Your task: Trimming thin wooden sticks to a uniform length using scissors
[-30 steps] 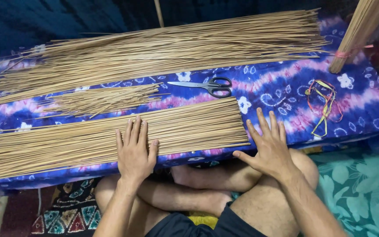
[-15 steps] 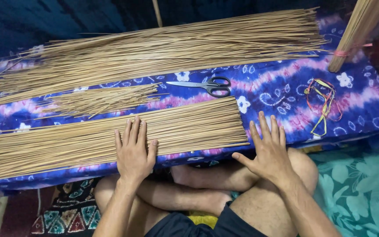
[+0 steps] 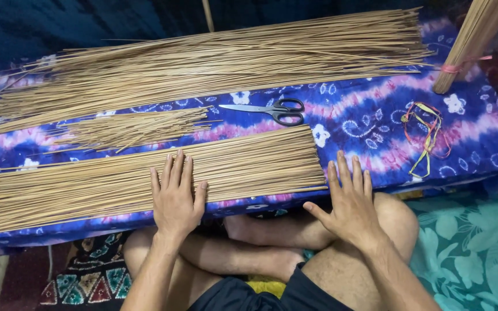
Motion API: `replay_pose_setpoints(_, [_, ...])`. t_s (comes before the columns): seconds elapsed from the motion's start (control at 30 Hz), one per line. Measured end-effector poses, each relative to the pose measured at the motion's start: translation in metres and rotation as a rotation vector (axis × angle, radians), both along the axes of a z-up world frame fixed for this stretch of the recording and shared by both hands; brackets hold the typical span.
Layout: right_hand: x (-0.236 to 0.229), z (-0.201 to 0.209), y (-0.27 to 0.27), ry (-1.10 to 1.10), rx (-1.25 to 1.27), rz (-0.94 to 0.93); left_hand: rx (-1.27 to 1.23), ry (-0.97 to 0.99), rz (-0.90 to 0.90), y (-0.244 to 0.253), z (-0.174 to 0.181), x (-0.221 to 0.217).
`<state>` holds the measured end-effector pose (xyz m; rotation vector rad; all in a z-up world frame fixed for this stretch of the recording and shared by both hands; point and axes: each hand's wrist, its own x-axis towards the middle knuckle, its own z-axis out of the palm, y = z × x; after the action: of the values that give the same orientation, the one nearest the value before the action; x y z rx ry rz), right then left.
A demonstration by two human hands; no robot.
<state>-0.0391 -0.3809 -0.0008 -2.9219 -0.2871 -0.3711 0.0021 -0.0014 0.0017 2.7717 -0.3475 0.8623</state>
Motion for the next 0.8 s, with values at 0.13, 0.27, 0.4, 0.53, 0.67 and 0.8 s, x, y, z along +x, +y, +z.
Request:
replay_pose_setpoints(0.13, [0.001,0.001,0.004,-0.006,-0.008,0.021,-0.012,0.002,-0.003,-0.001,0.001,-0.001])
replay_pose_setpoints(0.27, [0.000,0.002,0.006,-0.013,0.001,0.021,-0.003,0.004,0.003,-0.001,0.000,-0.001])
replay_pose_setpoints(0.4, [0.001,0.002,0.007,-0.007,0.006,0.025,-0.002,0.002,0.001,0.000,0.001,-0.001])
replay_pose_setpoints(0.53, [0.002,0.003,0.005,-0.004,0.050,0.003,0.000,-0.005,0.010,0.000,-0.001,-0.001])
replay_pose_setpoints(0.67, [0.004,0.005,0.006,0.034,0.056,0.019,0.001,-0.009,0.004,-0.001,0.000,0.000])
replay_pose_setpoints(0.8, [0.005,0.014,0.006,0.042,0.068,0.014,-0.002,-0.018,0.002,0.000,-0.004,0.002])
